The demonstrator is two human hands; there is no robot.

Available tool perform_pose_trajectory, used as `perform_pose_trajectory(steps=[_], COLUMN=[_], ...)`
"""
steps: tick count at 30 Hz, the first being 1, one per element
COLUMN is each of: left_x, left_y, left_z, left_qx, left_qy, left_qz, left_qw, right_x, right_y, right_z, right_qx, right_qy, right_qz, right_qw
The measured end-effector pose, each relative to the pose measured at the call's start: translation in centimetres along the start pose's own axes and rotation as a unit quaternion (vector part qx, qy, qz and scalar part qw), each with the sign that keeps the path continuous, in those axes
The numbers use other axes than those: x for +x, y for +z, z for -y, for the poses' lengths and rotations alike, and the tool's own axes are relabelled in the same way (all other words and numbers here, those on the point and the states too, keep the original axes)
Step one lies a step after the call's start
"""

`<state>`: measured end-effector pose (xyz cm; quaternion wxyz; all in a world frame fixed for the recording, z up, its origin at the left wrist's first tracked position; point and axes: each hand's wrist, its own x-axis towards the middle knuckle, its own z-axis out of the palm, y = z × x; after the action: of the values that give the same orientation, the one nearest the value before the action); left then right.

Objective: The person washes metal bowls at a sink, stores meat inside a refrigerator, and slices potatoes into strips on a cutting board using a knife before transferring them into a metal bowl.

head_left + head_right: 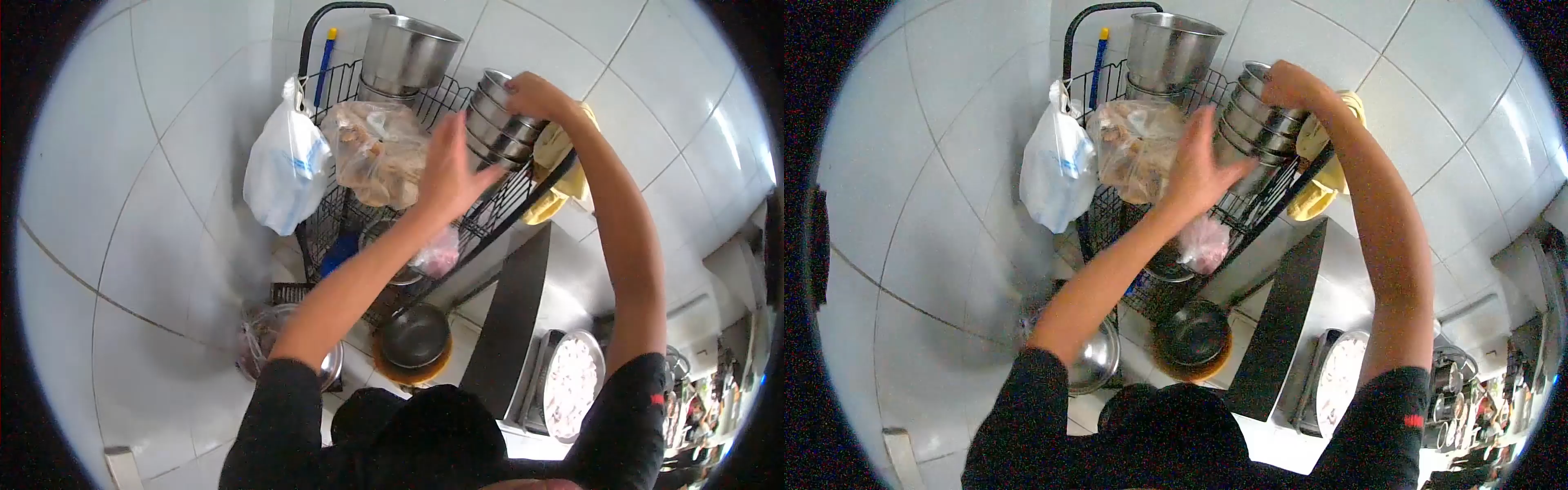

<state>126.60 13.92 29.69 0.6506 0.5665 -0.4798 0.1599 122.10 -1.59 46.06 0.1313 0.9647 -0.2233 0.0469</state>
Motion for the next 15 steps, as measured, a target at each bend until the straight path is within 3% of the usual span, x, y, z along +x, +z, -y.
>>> perform_pose_trajectory(steps=[2,4,6,8,15], left_x=[3.8,5.8,6.4,6.7,6.4], left_y=[5.4,8.8,10.9,12.0,11.8], left_z=[1.1,0.1,0.0,-0.1,0.1], left_qx=[0.06,0.108,0.106,0.087,0.051], left_qy=[0.025,-0.094,-0.146,-0.195,-0.226], left_qz=[-0.003,0.002,-0.011,-0.023,-0.046], left_qw=[0.998,0.99,0.983,0.977,0.972], right_x=[-0.5,-1.1,-0.9,-0.2,-1.5], right_y=[0.8,2.4,3.3,3.6,4.3], right_z=[-0.8,-1.4,-1.9,-2.0,0.8], right_qx=[-0.006,-0.003,-0.031,-0.086,-0.042], right_qy=[-0.002,0.004,0.006,-0.003,0.088], right_qz=[0.031,-0.026,-0.056,-0.055,-0.154], right_qw=[0.999,1.0,0.998,0.995,0.983])
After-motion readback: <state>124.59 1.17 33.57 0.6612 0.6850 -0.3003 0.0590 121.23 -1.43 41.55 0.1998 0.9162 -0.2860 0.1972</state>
